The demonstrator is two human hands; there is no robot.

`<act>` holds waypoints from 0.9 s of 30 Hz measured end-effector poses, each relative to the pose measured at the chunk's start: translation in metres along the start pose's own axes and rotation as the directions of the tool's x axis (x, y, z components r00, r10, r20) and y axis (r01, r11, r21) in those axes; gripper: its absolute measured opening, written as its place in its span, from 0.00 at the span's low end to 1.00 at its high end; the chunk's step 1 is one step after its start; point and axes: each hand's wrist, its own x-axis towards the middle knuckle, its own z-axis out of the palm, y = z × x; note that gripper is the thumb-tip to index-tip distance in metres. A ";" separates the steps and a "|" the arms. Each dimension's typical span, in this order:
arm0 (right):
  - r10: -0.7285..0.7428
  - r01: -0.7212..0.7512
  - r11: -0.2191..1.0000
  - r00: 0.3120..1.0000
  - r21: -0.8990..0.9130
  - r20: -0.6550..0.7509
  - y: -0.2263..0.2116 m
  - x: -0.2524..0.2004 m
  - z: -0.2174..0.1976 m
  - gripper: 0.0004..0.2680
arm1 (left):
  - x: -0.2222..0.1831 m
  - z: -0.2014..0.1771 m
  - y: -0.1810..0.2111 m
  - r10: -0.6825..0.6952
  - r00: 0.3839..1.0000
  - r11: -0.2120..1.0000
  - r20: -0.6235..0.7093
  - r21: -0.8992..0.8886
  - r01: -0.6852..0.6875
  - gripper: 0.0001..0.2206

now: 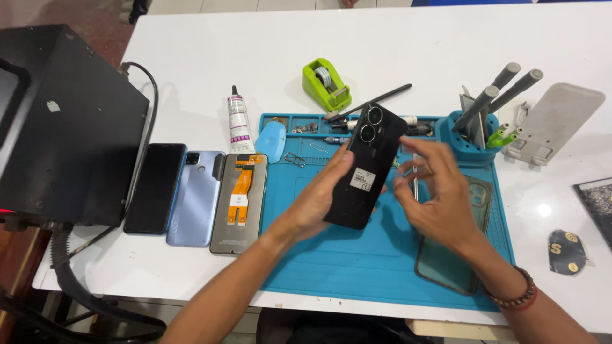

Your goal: The person disassembles and reassembles multiple smartphones on a workbench. They remove back covers, disconnect internal components, and handle batteries and screens using a screwdriver and other tools. The person also briefly inspects a light blue phone case and compares it to the device.

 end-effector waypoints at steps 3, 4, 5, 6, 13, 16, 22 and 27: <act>0.185 -0.229 0.911 0.970 0.342 0.159 -0.002 -0.004 0.005 0.26 | -0.002 0.007 -0.011 0.110 0.993 0.991 0.033 -0.080 -0.107 0.31; 0.184 -0.259 0.875 0.960 0.410 0.213 -0.002 -0.004 0.005 0.26 | -0.002 0.007 -0.013 0.128 0.990 0.990 0.054 -0.059 -0.125 0.31; 0.170 -0.241 0.889 0.963 0.389 0.210 -0.002 -0.005 0.006 0.28 | -0.003 0.007 -0.015 0.105 0.993 0.994 0.045 -0.024 -0.104 0.33; 0.155 -0.224 0.902 0.966 0.368 0.208 -0.003 -0.006 0.007 0.29 | -0.003 0.007 -0.017 0.083 0.996 0.996 0.035 0.012 -0.084 0.34; 0.298 -0.383 0.839 0.918 0.386 0.262 -0.001 -0.003 0.005 0.31 | -0.006 0.007 -0.014 0.155 0.987 0.962 0.048 0.220 -0.162 0.37; 0.294 -0.409 0.793 0.906 0.451 0.305 0.001 -0.004 0.004 0.30 | -0.005 0.007 -0.013 0.158 0.986 0.962 0.043 0.217 -0.164 0.37; 0.284 -0.453 0.727 0.883 0.516 0.374 0.008 -0.004 -0.001 0.31 | -0.001 0.001 -0.010 0.144 0.989 0.965 -0.026 0.225 -0.135 0.41; 0.249 -0.460 0.684 0.877 0.566 0.411 0.013 -0.006 -0.001 0.32 | -0.002 -0.001 -0.009 0.173 0.984 0.936 -0.038 0.317 -0.152 0.43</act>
